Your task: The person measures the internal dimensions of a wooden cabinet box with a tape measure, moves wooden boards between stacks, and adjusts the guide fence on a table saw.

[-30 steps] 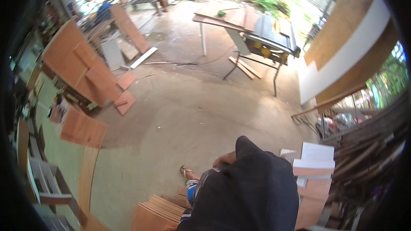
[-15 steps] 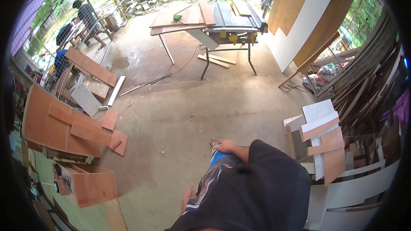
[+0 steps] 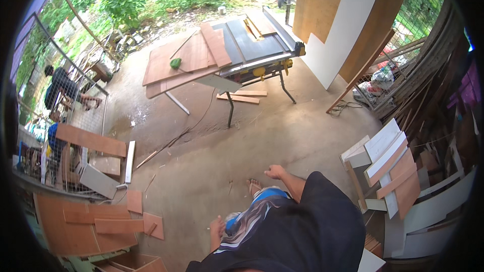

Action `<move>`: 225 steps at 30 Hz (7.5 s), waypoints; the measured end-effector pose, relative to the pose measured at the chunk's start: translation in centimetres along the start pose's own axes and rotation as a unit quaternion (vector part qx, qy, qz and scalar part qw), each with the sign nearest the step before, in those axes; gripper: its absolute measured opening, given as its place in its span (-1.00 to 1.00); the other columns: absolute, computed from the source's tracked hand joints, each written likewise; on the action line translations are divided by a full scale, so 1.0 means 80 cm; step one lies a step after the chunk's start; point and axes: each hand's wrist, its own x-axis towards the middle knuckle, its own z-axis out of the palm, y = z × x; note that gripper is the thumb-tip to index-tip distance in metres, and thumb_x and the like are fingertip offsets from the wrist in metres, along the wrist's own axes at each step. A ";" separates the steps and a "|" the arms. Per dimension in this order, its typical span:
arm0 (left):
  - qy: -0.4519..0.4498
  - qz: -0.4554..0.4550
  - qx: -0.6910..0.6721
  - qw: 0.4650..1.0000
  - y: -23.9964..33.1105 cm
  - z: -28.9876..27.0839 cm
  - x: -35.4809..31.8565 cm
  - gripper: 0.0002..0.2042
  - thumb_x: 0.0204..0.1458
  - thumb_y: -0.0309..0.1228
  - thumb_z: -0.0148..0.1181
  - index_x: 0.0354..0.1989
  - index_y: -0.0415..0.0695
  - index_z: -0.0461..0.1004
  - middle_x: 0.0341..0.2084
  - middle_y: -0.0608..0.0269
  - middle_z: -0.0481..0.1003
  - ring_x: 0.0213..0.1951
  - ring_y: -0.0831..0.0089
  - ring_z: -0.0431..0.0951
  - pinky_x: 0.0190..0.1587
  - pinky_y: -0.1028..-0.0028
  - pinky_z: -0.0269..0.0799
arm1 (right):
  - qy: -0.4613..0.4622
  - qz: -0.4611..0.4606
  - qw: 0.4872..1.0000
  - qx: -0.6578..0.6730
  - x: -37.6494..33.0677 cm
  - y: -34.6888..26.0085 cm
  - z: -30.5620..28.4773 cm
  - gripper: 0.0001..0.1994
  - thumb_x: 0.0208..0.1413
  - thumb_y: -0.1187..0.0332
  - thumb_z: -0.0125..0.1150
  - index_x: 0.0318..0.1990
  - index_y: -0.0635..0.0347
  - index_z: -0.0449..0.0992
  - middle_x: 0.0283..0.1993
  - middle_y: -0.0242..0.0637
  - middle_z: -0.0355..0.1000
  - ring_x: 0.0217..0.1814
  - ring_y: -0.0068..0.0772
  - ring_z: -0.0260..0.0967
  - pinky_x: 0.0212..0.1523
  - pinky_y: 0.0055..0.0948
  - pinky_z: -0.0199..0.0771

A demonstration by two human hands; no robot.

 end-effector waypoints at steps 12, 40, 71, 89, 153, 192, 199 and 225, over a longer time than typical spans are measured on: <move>0.077 0.033 0.086 0.993 0.363 0.132 0.160 -0.79 0.31 -0.24 0.19 -0.29 -0.10 0.48 -0.62 0.40 0.33 -0.64 0.57 0.32 -0.64 0.54 0.21 | 0.082 0.138 0.863 0.479 0.219 -0.029 -0.276 -0.66 0.32 0.09 0.20 0.05 0.14 0.50 -0.15 -0.35 0.56 -0.28 -0.44 0.47 -0.33 -0.28 0.59; 0.141 0.079 -0.027 0.987 0.567 0.519 0.276 -0.50 0.26 -0.19 0.27 0.24 -0.27 0.40 -0.10 0.10 0.55 -0.23 0.38 0.62 -0.33 0.50 0.57 | 0.264 0.022 0.455 0.850 0.830 0.001 -0.890 -0.64 0.21 0.29 0.11 0.10 0.28 0.38 -0.11 -0.08 0.52 -0.17 -0.06 0.54 -0.39 -0.12 0.52; 0.182 0.426 0.681 0.568 0.864 0.833 0.434 -0.10 0.09 0.14 0.17 0.50 -0.17 0.06 0.43 -0.02 0.09 0.21 -0.37 0.29 0.02 -0.37 0.31 | 0.371 -0.251 0.365 0.816 0.108 0.005 -0.570 -0.56 0.10 0.37 0.32 0.15 0.27 0.47 0.06 -0.27 0.56 0.20 -0.39 0.48 0.29 -0.26 0.44; -0.635 0.070 0.103 0.762 0.683 0.938 -0.051 -0.06 -0.27 -0.45 0.21 0.45 -0.33 0.03 0.25 -0.35 0.31 0.27 -0.38 0.37 0.35 -0.11 0.36 | 0.579 -0.141 0.078 0.800 -0.084 0.056 -0.334 -0.55 0.10 0.40 0.18 0.17 0.34 0.45 0.10 -0.09 0.56 0.08 -0.14 0.57 0.07 -0.15 0.68; 0.102 0.081 0.548 0.826 0.027 0.612 0.073 -0.48 -0.06 -0.05 0.40 -0.11 -0.29 0.66 -0.27 -0.07 0.67 -0.26 0.11 0.70 -0.21 0.20 0.63 | 0.235 0.032 0.966 0.106 -0.199 0.606 -0.292 -0.55 0.02 0.35 0.29 0.11 0.22 0.59 -0.03 0.01 0.63 0.03 0.00 0.60 0.14 -0.18 0.55; 0.245 0.321 -0.095 0.910 0.734 0.299 0.282 -0.60 0.22 -0.37 0.28 0.21 -0.23 0.50 -0.15 0.26 0.61 -0.23 0.57 0.60 -0.25 0.58 0.49 | 0.149 -0.416 0.891 0.102 0.739 -0.659 -0.604 -0.56 0.23 0.24 0.19 0.25 0.08 0.52 -0.34 -0.11 0.60 -0.41 -0.35 0.50 -0.35 -0.32 0.52; 0.394 0.443 -0.030 0.805 0.911 0.133 0.339 -0.59 0.21 -0.36 0.30 0.20 -0.27 0.50 -0.13 0.14 0.63 -0.15 0.40 0.59 -0.04 0.38 0.52 | 0.196 -0.172 0.965 -0.001 0.846 -0.854 -0.529 -0.37 0.20 0.00 0.29 0.36 0.04 0.36 -0.07 0.05 0.50 -0.08 -0.13 0.50 -0.11 -0.14 0.56; 0.177 0.319 0.134 0.921 1.187 0.038 0.429 -0.62 0.27 -0.30 0.27 0.03 -0.44 0.59 -0.22 0.07 0.66 -0.22 0.47 0.61 -0.13 0.47 0.53 | 0.148 -0.375 0.907 0.123 0.725 -0.916 -0.475 -0.21 0.10 -0.05 0.38 0.47 -0.09 0.24 0.37 0.11 0.29 0.47 0.12 0.16 0.43 0.00 0.21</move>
